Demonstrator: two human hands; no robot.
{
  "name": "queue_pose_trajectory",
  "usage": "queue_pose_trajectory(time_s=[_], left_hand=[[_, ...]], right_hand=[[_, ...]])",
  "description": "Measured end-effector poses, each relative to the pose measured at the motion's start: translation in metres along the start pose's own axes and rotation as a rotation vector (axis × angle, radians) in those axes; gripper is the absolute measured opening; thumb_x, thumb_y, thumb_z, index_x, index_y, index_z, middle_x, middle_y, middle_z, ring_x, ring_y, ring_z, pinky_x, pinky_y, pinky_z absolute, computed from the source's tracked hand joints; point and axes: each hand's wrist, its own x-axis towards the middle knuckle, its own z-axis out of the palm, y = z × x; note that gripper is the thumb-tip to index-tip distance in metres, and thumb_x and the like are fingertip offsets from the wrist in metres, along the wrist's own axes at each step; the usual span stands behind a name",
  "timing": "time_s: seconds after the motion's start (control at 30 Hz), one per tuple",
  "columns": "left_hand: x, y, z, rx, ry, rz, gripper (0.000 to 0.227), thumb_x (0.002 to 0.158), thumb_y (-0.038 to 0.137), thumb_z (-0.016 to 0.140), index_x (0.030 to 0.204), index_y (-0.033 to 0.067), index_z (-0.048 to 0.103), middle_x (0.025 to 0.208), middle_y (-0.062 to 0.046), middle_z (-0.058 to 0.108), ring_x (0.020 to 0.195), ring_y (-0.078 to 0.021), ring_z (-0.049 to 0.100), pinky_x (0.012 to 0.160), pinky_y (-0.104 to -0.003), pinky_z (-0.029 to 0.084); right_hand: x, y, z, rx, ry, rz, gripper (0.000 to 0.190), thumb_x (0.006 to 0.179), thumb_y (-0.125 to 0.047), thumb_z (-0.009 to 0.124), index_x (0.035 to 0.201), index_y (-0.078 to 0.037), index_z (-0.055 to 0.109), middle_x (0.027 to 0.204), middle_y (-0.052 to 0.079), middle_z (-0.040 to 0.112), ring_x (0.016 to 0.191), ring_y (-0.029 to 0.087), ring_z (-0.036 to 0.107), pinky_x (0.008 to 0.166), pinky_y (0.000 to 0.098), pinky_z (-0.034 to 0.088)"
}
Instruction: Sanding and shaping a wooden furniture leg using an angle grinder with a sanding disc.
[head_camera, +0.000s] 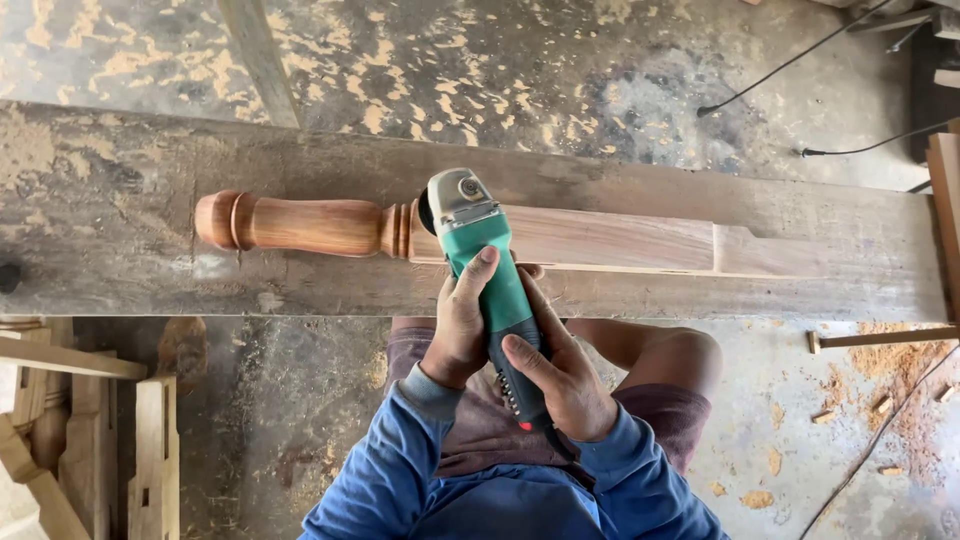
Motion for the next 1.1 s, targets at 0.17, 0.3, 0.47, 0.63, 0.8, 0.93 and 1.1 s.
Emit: queue_pose_trajectory(time_s=[0.17,0.3,0.47,0.63,0.8,0.93,1.1], left_hand=[[0.015,-0.030,0.029,-0.002,-0.039,-0.059,0.053,0.095,0.042,0.066,0.119,-0.0040,0.059,0.106,-0.024,0.072,0.090,-0.0263,0.071,0.082,-0.038,0.059],[0.023,-0.060,0.055,0.040,-0.106,-0.119,0.056,0.094,0.043,0.067,0.124,-0.0028,0.058,0.103,-0.020,0.072,0.086,-0.0239,0.070,0.076,-0.037,0.059],[0.042,-0.117,0.090,0.070,-0.189,-0.226,0.054,0.095,0.042,0.067,0.122,-0.0047,0.059,0.101,-0.017,0.073,0.086,-0.0220,0.071,0.078,-0.035,0.060],[0.071,-0.181,0.131,0.126,-0.303,-0.305,0.051,0.099,0.040,0.067,0.118,-0.0066,0.063,0.099,-0.015,0.072,0.084,-0.0222,0.071,0.076,-0.036,0.061],[0.078,-0.223,0.166,0.165,-0.346,-0.450,0.050,0.096,0.037,0.069,0.122,-0.0048,0.062,0.101,-0.015,0.071,0.084,-0.0207,0.071,0.074,-0.036,0.061],[0.086,-0.228,0.178,0.125,-0.414,-0.429,0.053,0.094,0.032,0.071,0.130,-0.0055,0.058,0.112,-0.017,0.073,0.093,-0.0209,0.072,0.082,-0.036,0.061],[0.096,-0.227,0.175,0.010,-0.389,-0.530,0.051,0.094,0.029,0.071,0.128,-0.0059,0.053,0.107,-0.019,0.069,0.089,-0.0319,0.072,0.076,-0.046,0.061]], right_hand=[[-0.018,-0.007,-0.033,-0.053,0.081,-0.019,0.075,0.102,-0.023,0.060,0.166,-0.006,0.023,0.154,0.013,0.050,0.127,0.014,0.054,0.103,0.0272,0.046],[-0.038,-0.013,-0.058,0.094,0.198,0.170,0.081,0.099,-0.024,0.061,0.169,-0.016,0.023,0.116,0.019,0.063,0.078,0.019,0.065,0.067,0.0317,0.056],[-0.062,-0.017,-0.098,0.189,0.352,0.132,0.079,0.096,-0.023,0.059,0.165,-0.015,0.023,0.113,0.011,0.063,0.071,0.017,0.065,0.059,0.0310,0.055],[-0.088,-0.003,-0.163,0.030,0.522,0.047,0.075,0.100,-0.020,0.058,0.169,-0.012,0.029,0.122,0.014,0.061,0.082,0.017,0.062,0.069,0.0300,0.053],[-0.108,-0.015,-0.191,0.069,0.617,-0.079,0.072,0.100,-0.020,0.053,0.165,-0.005,0.026,0.148,0.013,0.054,0.111,0.019,0.062,0.091,0.0295,0.051],[-0.112,-0.018,-0.204,0.033,0.629,-0.083,0.072,0.100,-0.023,0.054,0.164,-0.004,0.027,0.140,0.013,0.060,0.110,0.018,0.066,0.091,0.0283,0.054],[-0.101,-0.018,-0.202,0.144,0.654,0.025,0.069,0.100,-0.027,0.053,0.164,-0.010,0.033,0.100,0.014,0.067,0.069,0.022,0.069,0.058,0.0330,0.056]])
